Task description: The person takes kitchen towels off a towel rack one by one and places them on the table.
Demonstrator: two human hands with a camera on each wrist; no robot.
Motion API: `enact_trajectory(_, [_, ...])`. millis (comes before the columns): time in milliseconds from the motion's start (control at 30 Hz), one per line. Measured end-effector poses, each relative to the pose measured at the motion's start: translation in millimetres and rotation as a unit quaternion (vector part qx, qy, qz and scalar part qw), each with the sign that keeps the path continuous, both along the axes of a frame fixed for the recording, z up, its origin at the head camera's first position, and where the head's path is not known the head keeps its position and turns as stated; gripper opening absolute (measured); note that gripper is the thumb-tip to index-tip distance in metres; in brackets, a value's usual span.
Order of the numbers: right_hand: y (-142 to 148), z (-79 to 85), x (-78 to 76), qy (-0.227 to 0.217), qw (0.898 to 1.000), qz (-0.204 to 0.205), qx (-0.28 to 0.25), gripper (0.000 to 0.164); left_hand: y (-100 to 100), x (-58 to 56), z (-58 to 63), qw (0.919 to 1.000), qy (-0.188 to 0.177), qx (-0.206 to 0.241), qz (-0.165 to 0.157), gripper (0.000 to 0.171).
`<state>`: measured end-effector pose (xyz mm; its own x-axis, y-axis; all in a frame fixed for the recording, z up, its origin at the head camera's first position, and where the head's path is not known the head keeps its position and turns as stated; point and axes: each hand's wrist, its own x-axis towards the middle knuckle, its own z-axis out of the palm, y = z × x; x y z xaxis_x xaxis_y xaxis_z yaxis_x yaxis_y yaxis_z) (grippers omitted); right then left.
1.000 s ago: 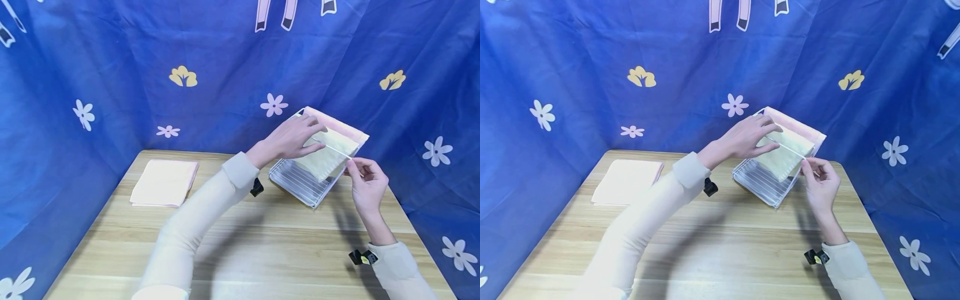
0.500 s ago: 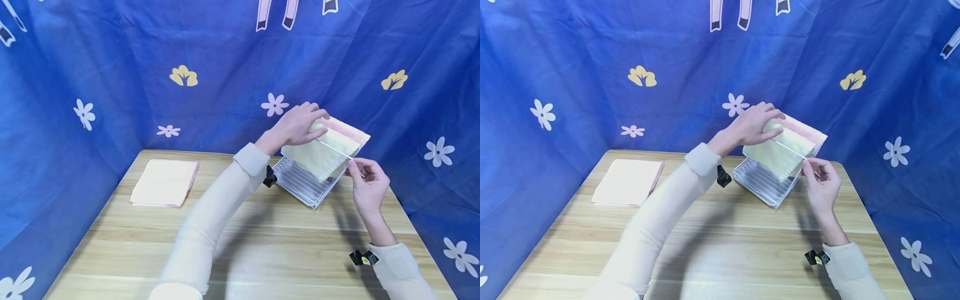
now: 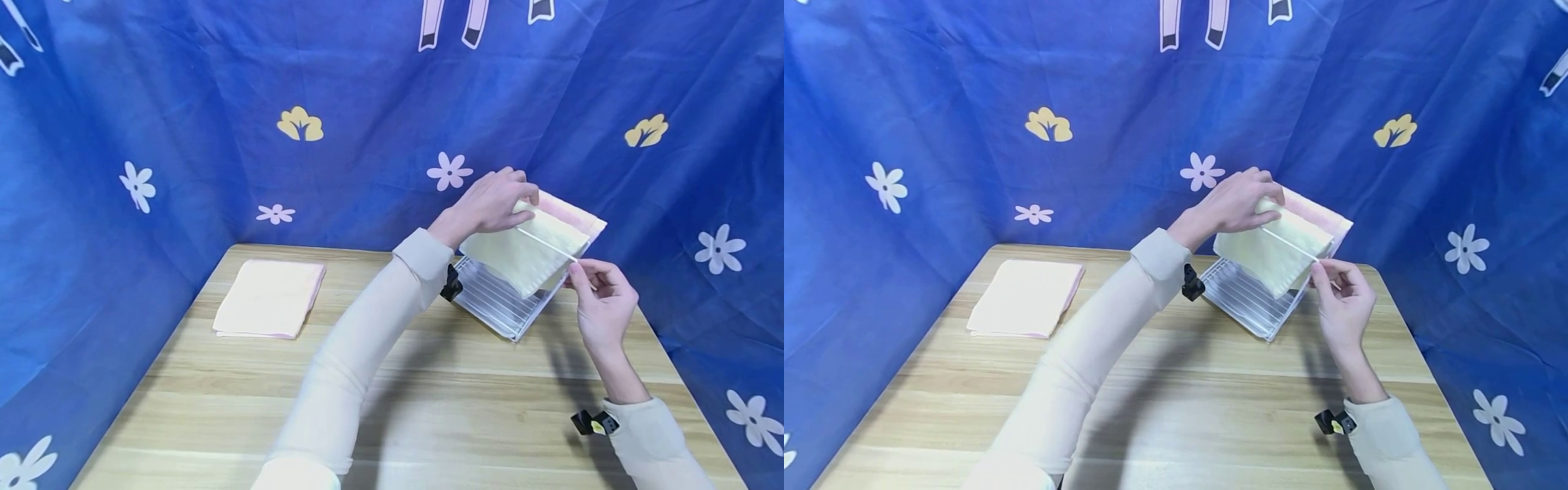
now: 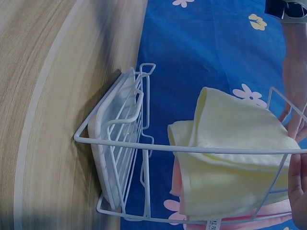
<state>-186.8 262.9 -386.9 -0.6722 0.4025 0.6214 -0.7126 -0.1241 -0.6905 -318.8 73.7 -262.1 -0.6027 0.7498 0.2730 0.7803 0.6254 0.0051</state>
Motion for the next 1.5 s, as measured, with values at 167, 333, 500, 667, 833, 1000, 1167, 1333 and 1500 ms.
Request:
enact_trajectory(167, [0.8,-0.6,0.1,0.007,1.000,0.007,0.002,0.014,3.9,-2.6,0.5,0.9999,-0.010,-0.011,0.004,0.031])
enact_trajectory(333, [0.9,-0.8,-0.1,0.007,1.000,0.003,0.003,0.016,6.5,-4.7,1.1,0.9995,-0.026,-0.018,0.009,0.034])
enact_trajectory(500, [0.9,-1.4,-0.5,0.004,1.000,0.001,0.005,0.017,7.3,-6.0,-0.4,0.9990,-0.038,-0.020,0.011,0.033])
enact_trajectory(667, [1.0,-0.7,-0.5,0.000,1.000,0.000,0.005,0.012,8.0,-6.6,-1.4,0.9992,-0.037,-0.017,0.006,0.029])
enact_trajectory(833, [1.0,-0.5,-0.3,0.000,1.000,0.002,0.008,0.012,8.4,-6.5,-1.6,0.9994,-0.033,-0.009,0.005,0.024])
enact_trajectory(1000, [1.6,-0.6,-0.3,-0.001,1.000,0.002,0.012,0.013,7.7,-5.6,-2.9,0.9997,-0.024,0.003,-0.003,0.021])
enact_trajectory(1167, [2.1,0.1,0.1,0.002,1.000,0.005,0.011,0.012,7.7,-4.2,-2.9,0.9997,-0.012,0.011,-0.018,0.020])
enact_trajectory(1333, [1.9,1.0,0.2,0.002,1.000,0.010,0.009,0.011,5.7,-3.1,-1.7,0.9995,-0.001,0.014,-0.027,0.021])
enact_trajectory(1500, [1.8,1.3,0.1,-0.004,1.000,0.005,0.014,0.011,0.8,-2.3,2.0,0.9991,0.005,0.031,-0.027,0.020])
